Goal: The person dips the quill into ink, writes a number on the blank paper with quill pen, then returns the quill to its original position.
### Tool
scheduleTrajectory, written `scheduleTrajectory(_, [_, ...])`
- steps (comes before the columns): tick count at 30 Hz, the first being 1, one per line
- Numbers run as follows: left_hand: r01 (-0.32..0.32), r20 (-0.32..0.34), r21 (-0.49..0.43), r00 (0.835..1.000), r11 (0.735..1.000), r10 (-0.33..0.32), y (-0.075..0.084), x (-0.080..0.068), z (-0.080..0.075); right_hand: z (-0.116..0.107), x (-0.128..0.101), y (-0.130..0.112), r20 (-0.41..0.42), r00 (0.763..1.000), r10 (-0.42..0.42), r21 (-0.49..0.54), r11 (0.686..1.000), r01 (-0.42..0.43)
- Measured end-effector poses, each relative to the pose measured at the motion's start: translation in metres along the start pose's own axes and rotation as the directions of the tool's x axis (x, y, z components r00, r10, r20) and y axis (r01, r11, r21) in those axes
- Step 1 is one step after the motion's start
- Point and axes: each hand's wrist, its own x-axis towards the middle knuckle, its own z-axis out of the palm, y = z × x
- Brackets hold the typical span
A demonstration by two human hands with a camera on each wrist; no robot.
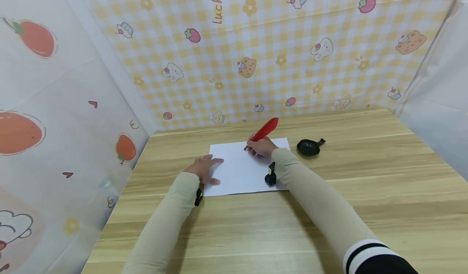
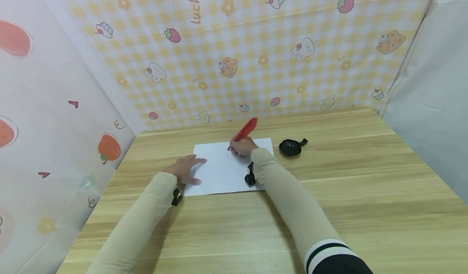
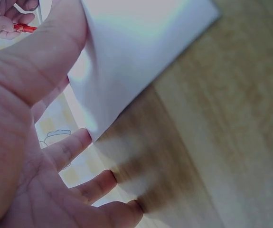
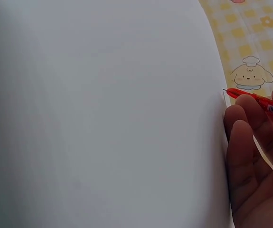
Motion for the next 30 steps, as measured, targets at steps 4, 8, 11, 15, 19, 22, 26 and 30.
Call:
scheduleTrajectory(4, [0.000,0.000,0.005,1.000,1.000,0.000,0.001,0.000,-0.001,0.000,-0.002,0.000,0.008,1.000,-0.007,-0.021,1.000,0.008])
scheduleTrajectory(8, [0.000,0.007,0.013,1.000,1.000,0.000,0.001,0.001,-0.001,0.000,-0.002,0.000,0.019,1.000,0.000,-0.024,1.000,0.000])
scheduleTrajectory(11, [-0.007,0.011,0.014,1.000,1.000,0.007,0.000,0.002,-0.001,0.000,-0.004,0.000,0.026,1.000,0.007,-0.036,0.999,-0.006])
scheduleTrajectory(15, [-0.010,0.012,0.012,1.000,1.000,0.010,-0.001,0.004,0.000,0.001,-0.009,-0.001,0.030,1.000,0.007,-0.068,0.998,-0.005])
scheduleTrajectory(19, [-0.006,0.010,0.018,1.000,1.000,0.006,-0.002,0.004,0.001,0.001,-0.011,-0.001,0.038,0.999,0.007,-0.073,0.997,-0.004])
scheduleTrajectory(22, [-0.008,0.008,0.022,1.000,1.000,0.007,-0.001,0.004,0.001,0.001,-0.012,0.000,0.049,0.999,0.013,-0.074,0.997,-0.009])
scheduleTrajectory(26, [-0.012,0.009,0.028,1.000,1.000,0.012,0.000,0.004,0.001,0.001,-0.014,0.000,0.065,0.998,0.019,-0.075,0.997,-0.015])
scheduleTrajectory(30, [-0.018,0.009,0.031,1.000,0.999,0.017,0.000,0.003,0.000,0.002,-0.016,-0.001,0.076,0.997,0.017,-0.059,0.998,-0.013])
